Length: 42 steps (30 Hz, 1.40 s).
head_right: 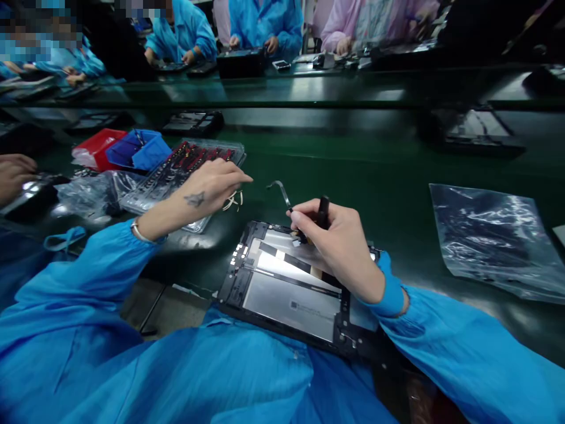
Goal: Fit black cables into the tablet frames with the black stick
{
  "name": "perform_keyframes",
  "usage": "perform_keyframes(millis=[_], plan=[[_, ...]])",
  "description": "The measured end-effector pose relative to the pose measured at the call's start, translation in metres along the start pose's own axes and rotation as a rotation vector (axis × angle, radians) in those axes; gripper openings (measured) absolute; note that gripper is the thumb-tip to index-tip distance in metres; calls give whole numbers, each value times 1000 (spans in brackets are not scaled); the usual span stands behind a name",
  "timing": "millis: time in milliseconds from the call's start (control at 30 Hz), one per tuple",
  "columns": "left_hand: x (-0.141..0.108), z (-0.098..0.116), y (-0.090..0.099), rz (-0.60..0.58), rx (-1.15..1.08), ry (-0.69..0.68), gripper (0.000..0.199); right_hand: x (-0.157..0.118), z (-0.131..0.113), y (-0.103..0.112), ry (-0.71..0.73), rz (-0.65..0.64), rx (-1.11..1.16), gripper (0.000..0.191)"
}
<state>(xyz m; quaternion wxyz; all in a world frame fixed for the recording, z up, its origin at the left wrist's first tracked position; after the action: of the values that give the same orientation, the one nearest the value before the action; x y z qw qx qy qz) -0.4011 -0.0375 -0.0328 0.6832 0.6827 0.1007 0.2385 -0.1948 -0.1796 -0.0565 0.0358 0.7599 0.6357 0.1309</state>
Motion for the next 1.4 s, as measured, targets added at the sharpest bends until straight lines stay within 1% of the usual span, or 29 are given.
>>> perform_keyframes(millis=[33, 67, 133, 167, 200, 233, 267, 333, 400, 500, 567, 600, 633, 667, 700, 767, 800, 833, 867, 900, 967, 1100, 1300, 1400], plan=[[4, 12, -2, 57, -198, -11, 30, -1, 1, -1, -11, 7, 29, 17], [8, 24, -5, 80, -429, -23, 28, -2, 2, -2, -20, 11, 55, 18], [17, 46, -12, 59, -881, -11, 30, -3, 5, -5, -24, 16, 107, 20], [22, 56, -15, 39, -1056, 10, 31, -3, 6, -6, -25, 12, 125, 22], [26, 64, -15, 29, -1180, 29, 31, -3, 7, -6, -22, 11, 131, 23], [29, 69, -14, 25, -1249, 43, 30, -2, 7, -5, -10, 18, 124, 23], [32, 73, -12, 24, -1268, 47, 29, -1, 6, -2, 14, 32, 102, 23], [37, 75, -4, -22, -1192, 18, 29, 3, 0, 4, 91, 68, 13, 23], [41, 72, 1, -139, -1035, -23, 30, 6, -9, 10, 173, 75, -94, 23], [45, 66, 1, -328, -821, -99, 29, 7, -17, 13, 236, 23, -193, 16], [46, 64, 0, -395, -715, -153, 29, 6, -19, 12, 260, 15, -204, 11], [46, 64, 0, -398, -671, -183, 28, 6, -19, 12, 264, 21, -194, 10], [46, 64, 1, -371, -636, -212, 27, 5, -19, 11, 258, 31, -173, 9], [45, 65, 3, -298, -606, -235, 27, 5, -18, 11, 242, 40, -140, 8], [44, 67, 7, -189, -569, -251, 30, 5, -18, 11, 221, 46, -98, 8], [38, 71, 17, 90, -430, -284, 35, 4, -18, 12, 179, 40, -12, 10], [35, 75, 21, 222, -322, -309, 30, 4, -18, 12, 163, 31, 21, 12], [31, 80, 25, 329, -200, -341, 21, 4, -18, 12, 154, 23, 41, 15], [28, 85, 27, 403, -80, -372, 13, 4, -19, 12, 150, 21, 52, 17], [25, 89, 27, 447, 22, -398, 7, 3, -20, 12, 149, 22, 57, 18], [23, 95, 28, 491, 155, -413, 8, 1, -22, 11, 161, 38, 63, 18], [23, 99, 27, 503, 279, -401, 14, -2, -25, 9, 185, 59, 67, 15], [24, 100, 25, 557, 334, -423, 13, -3, -28, 10, 223, 82, 12, 15], [26, 107, 28, 567, 344, -410, 19, -8, -31, 8, 227, 68, -62, 14]])
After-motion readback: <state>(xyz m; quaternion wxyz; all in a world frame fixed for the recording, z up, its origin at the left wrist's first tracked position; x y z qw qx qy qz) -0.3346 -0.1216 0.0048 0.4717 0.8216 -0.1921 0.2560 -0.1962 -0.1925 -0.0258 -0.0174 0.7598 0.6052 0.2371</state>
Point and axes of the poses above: each hand's wrist, its own x-axis towards the middle knuckle, its own y-axis out of the back of the hand, z = x × y, the point moved 3 cm from there along x, towards the middle knuckle, and after that the axes turned 6 degrees about -z, right-handed, at the moved point
